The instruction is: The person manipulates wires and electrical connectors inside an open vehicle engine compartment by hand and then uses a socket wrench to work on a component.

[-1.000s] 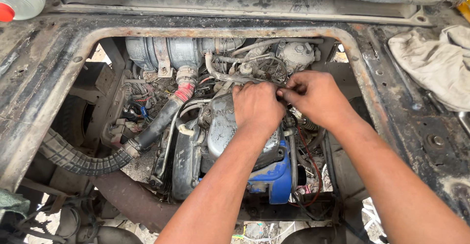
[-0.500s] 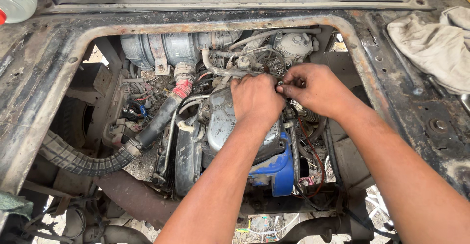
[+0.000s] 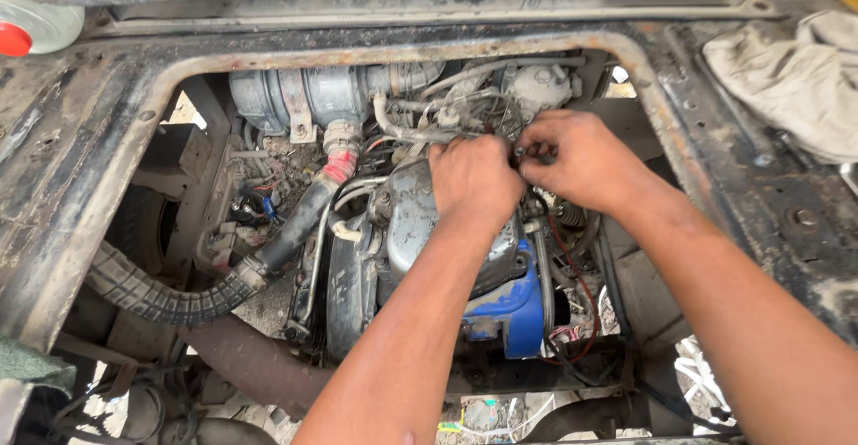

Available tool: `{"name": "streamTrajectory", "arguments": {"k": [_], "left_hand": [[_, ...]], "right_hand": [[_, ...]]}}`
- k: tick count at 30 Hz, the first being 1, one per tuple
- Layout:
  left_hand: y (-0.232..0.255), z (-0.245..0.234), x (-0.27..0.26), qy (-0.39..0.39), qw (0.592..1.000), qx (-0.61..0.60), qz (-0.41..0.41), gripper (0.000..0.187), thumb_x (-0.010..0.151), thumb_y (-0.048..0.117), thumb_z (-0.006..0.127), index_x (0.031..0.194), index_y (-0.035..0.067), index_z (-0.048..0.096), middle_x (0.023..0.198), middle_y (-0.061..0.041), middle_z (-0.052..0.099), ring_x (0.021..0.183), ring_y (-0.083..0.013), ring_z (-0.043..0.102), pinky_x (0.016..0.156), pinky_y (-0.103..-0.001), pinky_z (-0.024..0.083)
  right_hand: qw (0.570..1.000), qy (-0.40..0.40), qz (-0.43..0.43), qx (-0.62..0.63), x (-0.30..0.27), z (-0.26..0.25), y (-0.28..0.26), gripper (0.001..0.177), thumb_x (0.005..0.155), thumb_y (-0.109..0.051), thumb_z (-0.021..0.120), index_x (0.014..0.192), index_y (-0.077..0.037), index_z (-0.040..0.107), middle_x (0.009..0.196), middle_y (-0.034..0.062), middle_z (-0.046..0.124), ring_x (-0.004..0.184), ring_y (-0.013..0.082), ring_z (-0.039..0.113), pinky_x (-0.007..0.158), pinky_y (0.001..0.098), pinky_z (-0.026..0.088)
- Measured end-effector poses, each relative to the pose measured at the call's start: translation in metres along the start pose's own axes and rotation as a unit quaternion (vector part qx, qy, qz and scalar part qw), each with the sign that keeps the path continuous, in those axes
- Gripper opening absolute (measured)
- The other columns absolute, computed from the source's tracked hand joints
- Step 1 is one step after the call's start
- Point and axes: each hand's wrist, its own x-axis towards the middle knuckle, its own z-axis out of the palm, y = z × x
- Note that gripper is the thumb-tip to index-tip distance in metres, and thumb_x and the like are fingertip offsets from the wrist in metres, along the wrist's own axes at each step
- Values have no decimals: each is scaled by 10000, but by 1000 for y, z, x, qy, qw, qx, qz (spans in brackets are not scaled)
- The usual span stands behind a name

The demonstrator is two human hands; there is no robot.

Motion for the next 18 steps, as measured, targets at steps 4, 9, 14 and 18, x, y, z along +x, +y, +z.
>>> {"name": "streamTrajectory", "arguments": {"k": [4,9,14,18], "left_hand": [[1,-4,4,-12,1000,7,0,166,781,246,724,836,104,788,917,-161,754,975,-299,699,982,-462,412],[-5,12,5,-21,1000,-1,-16,200,861,276,679,865,102,778,930,-176,762,931,-328,727,1123,-517,354],[5,-5,-1,-16,1000,5,-17,181,817,261,678,862,121,783,958,-160,757,985,-317,711,1131,-543,327],[12,-10,-30,9,998,58,1,463,720,285,647,1124,72,724,1219,-172,694,1306,-352,524,1178,-568,236]], "right_hand": [[1000,2,-27,7,3,-4,1,210,756,-115,740,924,10,739,886,179,703,799,327,703,745,406,562],[1000,19,17,0,-6,10,8,149,847,-121,743,911,11,720,897,182,695,805,359,678,748,432,541],[994,111,2,4,-11,19,-10,89,851,-55,724,917,-3,695,921,182,668,881,372,664,799,435,539],[988,64,96,101,-27,28,-23,106,842,-53,715,926,-10,667,901,161,651,802,339,673,725,399,546]]}}
